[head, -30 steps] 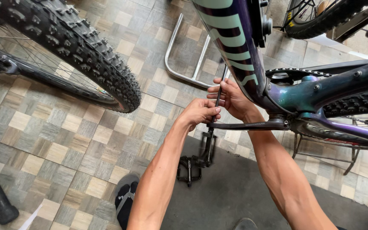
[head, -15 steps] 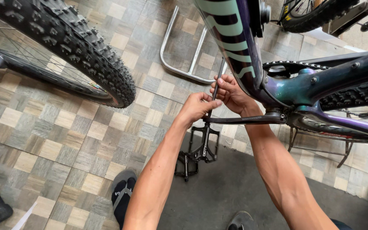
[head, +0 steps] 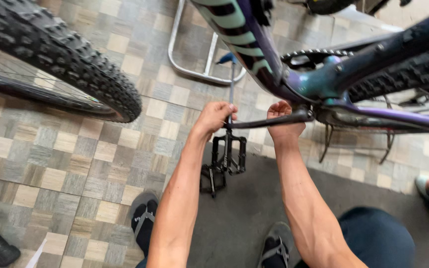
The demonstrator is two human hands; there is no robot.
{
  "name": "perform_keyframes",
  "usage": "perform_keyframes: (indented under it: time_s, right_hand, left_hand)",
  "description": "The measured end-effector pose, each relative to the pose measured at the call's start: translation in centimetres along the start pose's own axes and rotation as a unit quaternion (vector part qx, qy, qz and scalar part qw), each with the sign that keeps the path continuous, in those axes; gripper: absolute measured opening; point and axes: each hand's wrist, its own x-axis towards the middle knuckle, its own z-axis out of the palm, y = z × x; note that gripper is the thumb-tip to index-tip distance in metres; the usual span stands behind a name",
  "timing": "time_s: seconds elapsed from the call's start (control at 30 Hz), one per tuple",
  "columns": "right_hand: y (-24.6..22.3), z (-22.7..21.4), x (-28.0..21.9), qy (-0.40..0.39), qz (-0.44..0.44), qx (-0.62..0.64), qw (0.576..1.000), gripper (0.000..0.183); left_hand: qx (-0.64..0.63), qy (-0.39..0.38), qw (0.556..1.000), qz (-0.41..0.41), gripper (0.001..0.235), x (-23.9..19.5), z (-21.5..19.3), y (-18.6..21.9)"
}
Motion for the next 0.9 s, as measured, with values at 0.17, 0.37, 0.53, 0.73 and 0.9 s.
perform_keyframes:
  time_s: [0.17, 0.37, 0.53, 0.73, 0.9]
  right_hand:
    - [-2.8, 1.9, -5.9, 0.002, 0.005, 0.109, 0.994, 0.055]
    - [-4.6, 6.2, -9.7, 0.064, -0.009, 0.149, 0.987, 0.040]
    - [-11.0, 4.2, -11.7, -0.047, 0.078, -0.059, 0.994, 0.035]
    - [-32.0, 3.4, -17.3, -0.089, -0.438, -0.802, 0.397, 0.036]
    - [-37.1, -5.3, -14.9, 0.181, -0.388, -0.844, 0.324, 0.041]
  left_hand:
    - [-0.092, -0.021, 0.994, 0.058, 0.025, 0.0, 0.4, -0.8]
    - [-0.075, -0.004, 0.996, 0.051, 0.026, -0.7, 1.0, -0.3]
    - [-0.069, 0.005, 0.997, 0.041, 0.026, -1.4, 1.4, 0.4]
    - [-0.070, 0.013, 0.996, 0.054, 0.026, -1.6, 1.2, 0.6]
    - [-0.084, 0.007, 0.994, 0.072, 0.025, -1.7, 1.3, 0.8]
